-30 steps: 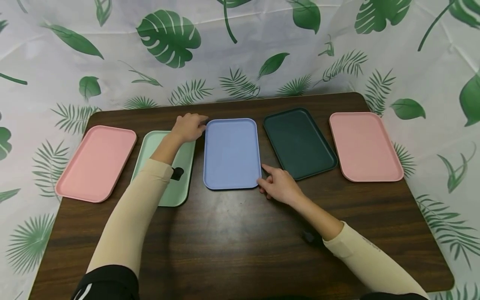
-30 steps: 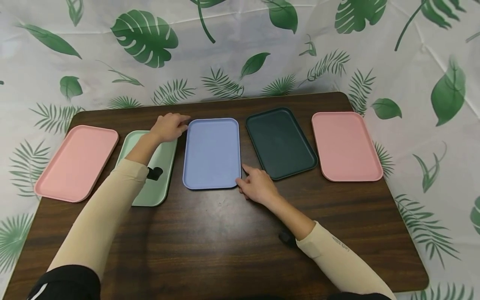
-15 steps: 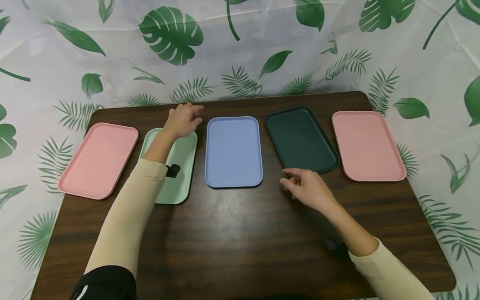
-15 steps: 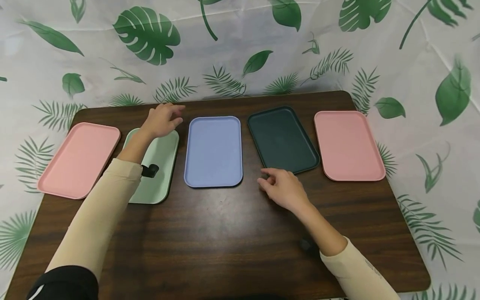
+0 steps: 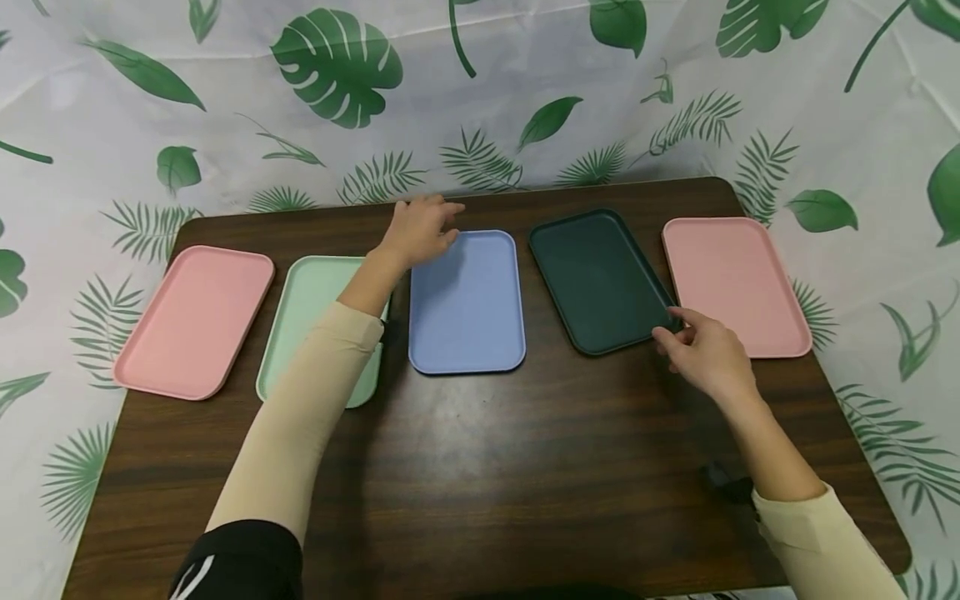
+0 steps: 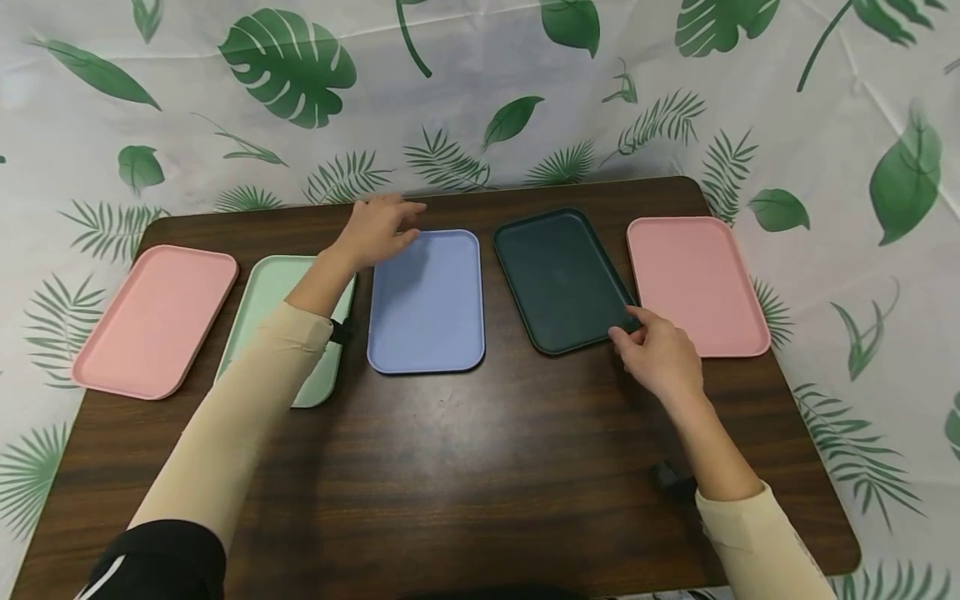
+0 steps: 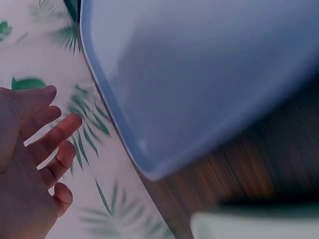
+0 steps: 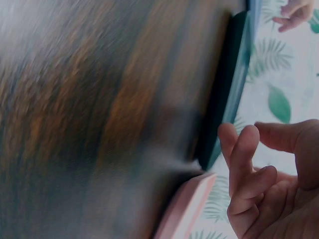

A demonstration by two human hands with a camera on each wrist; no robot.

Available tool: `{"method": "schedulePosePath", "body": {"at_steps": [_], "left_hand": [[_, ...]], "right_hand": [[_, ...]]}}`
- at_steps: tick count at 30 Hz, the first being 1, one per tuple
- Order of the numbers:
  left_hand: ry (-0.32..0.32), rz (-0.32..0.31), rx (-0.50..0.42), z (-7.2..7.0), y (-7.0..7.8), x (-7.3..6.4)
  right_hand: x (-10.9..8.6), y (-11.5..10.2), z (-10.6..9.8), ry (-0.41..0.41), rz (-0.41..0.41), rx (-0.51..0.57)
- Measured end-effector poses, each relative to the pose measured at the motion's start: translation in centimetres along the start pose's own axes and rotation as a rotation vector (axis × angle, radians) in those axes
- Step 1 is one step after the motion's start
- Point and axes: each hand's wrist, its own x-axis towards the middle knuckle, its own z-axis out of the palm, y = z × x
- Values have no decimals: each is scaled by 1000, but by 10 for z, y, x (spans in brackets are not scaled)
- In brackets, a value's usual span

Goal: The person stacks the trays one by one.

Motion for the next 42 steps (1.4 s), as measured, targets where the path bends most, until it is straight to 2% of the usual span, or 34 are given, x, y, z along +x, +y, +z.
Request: {"method": "schedulePosePath", "body": {"at_steps": [6,13,17,21,29,36,42], "left_hand": [[-40,42,89,11,41,21],[-136,17,203,35,88,40],[-140,0,231,48,106,45],[-135,-30,254,54,112,49],[-152,-53,233,53,117,55],[-210,-91,245,55,118,62],[-231,-108,221,58,116,63]], "right_hand": [[10,11,2,34,35,0],[18,15,3,-10,78,12],[20,18,3,-21,86,29],[23,17,4,-35,89,41],[25,19,4,-40,84,38],[26,17,5,-47,97,17],[29,17,6,-64,92,20]]}}
